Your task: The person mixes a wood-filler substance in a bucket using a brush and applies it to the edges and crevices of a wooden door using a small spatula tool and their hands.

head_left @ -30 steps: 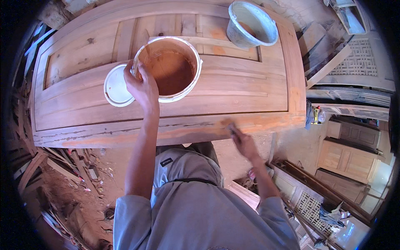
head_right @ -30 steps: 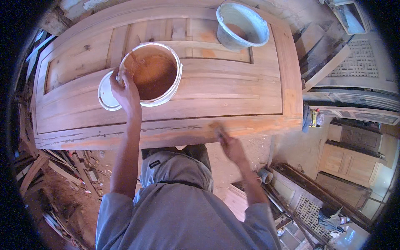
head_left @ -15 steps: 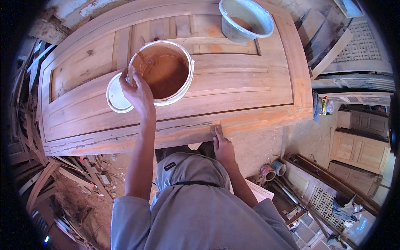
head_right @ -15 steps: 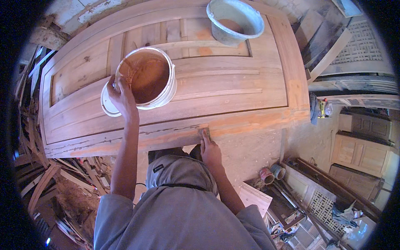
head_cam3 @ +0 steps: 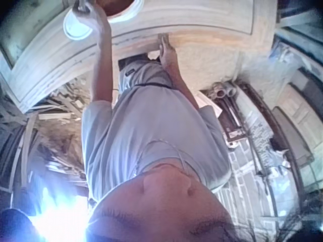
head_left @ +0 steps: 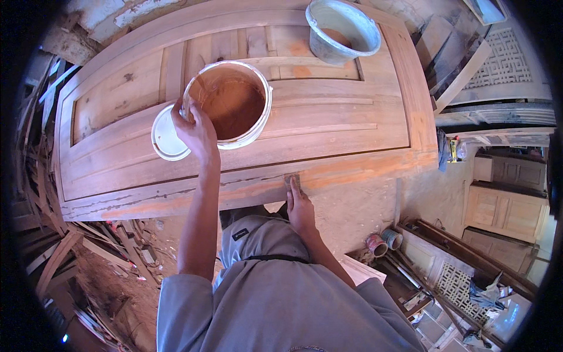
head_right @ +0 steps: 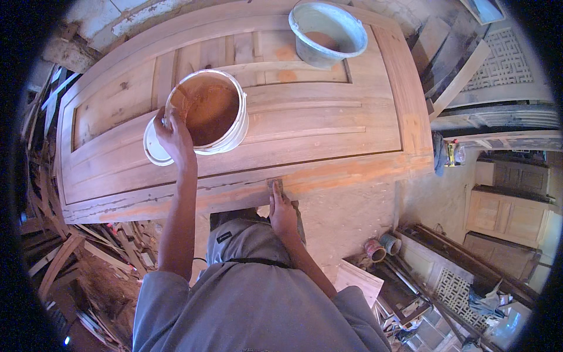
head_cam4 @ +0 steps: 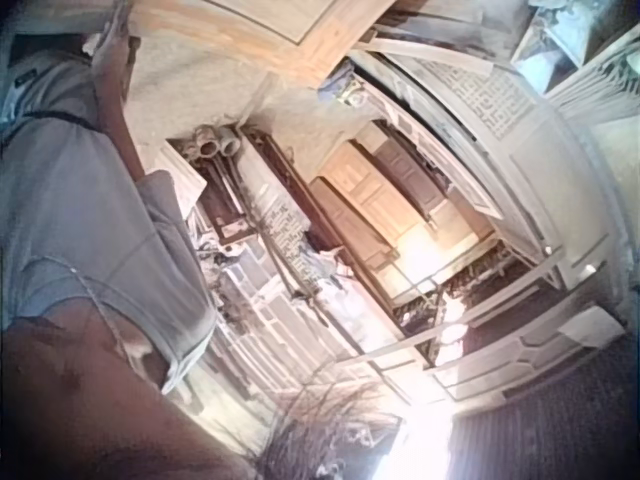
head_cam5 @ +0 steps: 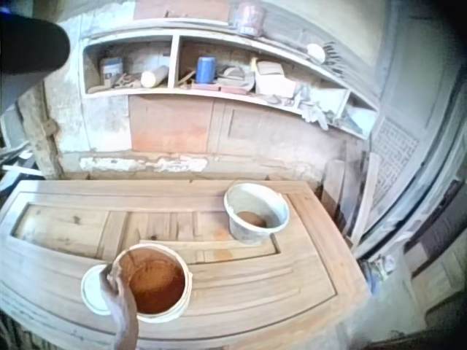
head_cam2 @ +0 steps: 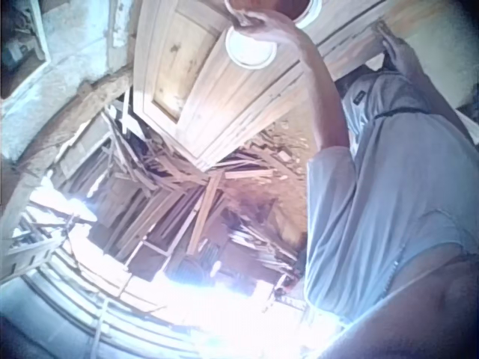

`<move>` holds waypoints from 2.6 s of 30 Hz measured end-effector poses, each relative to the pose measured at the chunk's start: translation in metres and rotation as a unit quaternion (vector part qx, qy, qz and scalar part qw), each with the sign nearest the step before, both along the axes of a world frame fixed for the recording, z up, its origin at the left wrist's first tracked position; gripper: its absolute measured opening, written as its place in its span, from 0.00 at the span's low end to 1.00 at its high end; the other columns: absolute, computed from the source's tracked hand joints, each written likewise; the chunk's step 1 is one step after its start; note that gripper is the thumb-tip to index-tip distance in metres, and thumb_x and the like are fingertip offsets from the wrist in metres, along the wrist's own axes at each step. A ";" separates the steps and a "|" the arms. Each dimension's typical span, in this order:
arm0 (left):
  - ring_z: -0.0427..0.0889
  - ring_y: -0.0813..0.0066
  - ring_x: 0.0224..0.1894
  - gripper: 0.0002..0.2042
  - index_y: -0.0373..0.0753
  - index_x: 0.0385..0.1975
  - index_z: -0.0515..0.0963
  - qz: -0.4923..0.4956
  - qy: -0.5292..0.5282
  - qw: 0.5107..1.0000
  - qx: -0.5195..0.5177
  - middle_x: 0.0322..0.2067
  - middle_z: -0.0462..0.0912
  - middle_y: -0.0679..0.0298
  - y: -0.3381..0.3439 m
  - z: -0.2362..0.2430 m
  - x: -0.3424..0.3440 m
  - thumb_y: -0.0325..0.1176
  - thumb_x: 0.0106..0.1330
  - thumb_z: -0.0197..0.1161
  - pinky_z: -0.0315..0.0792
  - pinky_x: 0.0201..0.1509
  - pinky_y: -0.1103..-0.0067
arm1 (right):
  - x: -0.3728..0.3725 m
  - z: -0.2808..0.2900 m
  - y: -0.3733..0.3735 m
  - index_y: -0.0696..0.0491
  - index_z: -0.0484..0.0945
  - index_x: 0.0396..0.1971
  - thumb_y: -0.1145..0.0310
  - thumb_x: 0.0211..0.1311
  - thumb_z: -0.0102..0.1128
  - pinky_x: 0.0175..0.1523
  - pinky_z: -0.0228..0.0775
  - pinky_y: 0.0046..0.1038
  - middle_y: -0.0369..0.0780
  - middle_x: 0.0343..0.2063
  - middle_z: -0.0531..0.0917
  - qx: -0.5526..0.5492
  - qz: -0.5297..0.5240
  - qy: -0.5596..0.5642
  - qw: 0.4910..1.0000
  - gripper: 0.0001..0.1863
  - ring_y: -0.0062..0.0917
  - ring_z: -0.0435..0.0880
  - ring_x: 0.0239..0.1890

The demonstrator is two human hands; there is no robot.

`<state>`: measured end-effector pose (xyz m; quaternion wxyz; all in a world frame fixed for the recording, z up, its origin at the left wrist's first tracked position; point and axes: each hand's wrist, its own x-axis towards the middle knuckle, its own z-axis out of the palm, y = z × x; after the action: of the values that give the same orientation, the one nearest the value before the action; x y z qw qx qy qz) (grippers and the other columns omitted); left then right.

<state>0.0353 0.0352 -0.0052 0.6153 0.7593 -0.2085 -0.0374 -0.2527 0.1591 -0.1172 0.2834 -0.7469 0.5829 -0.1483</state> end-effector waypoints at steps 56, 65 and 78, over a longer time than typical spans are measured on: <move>0.79 0.57 0.44 0.19 0.25 0.50 0.73 0.018 -0.003 1.000 -0.016 0.42 0.80 0.45 -0.002 -0.007 -0.001 0.35 0.68 0.58 0.72 0.51 0.69 | 0.012 0.027 0.012 0.43 0.60 0.69 0.60 0.70 0.49 0.39 0.75 0.49 0.57 0.36 0.79 0.141 0.052 0.124 0.981 0.28 0.54 0.81 0.35; 0.79 0.62 0.45 0.20 0.25 0.52 0.72 0.023 0.012 1.000 -0.006 0.43 0.79 0.47 -0.001 -0.011 0.002 0.37 0.70 0.56 0.73 0.51 0.69 | 0.016 0.086 -0.069 0.37 0.69 0.62 0.55 0.70 0.47 0.39 0.78 0.47 0.52 0.33 0.82 0.138 0.274 0.187 0.933 0.22 0.48 0.84 0.34; 0.74 0.59 0.52 0.26 0.27 0.59 0.61 0.167 0.056 0.981 -0.085 0.51 0.72 0.46 0.160 -0.066 0.037 0.46 0.77 0.45 0.68 0.58 0.69 | -0.048 0.124 -0.136 0.43 0.71 0.61 0.53 0.68 0.49 0.53 0.74 0.44 0.52 0.44 0.82 0.239 0.202 0.231 0.922 0.24 0.43 0.82 0.48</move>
<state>0.0726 0.1950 -0.0711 0.6860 0.7249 -0.0466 0.0412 -0.3009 0.0232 0.0073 0.3349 -0.7723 0.4874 0.2319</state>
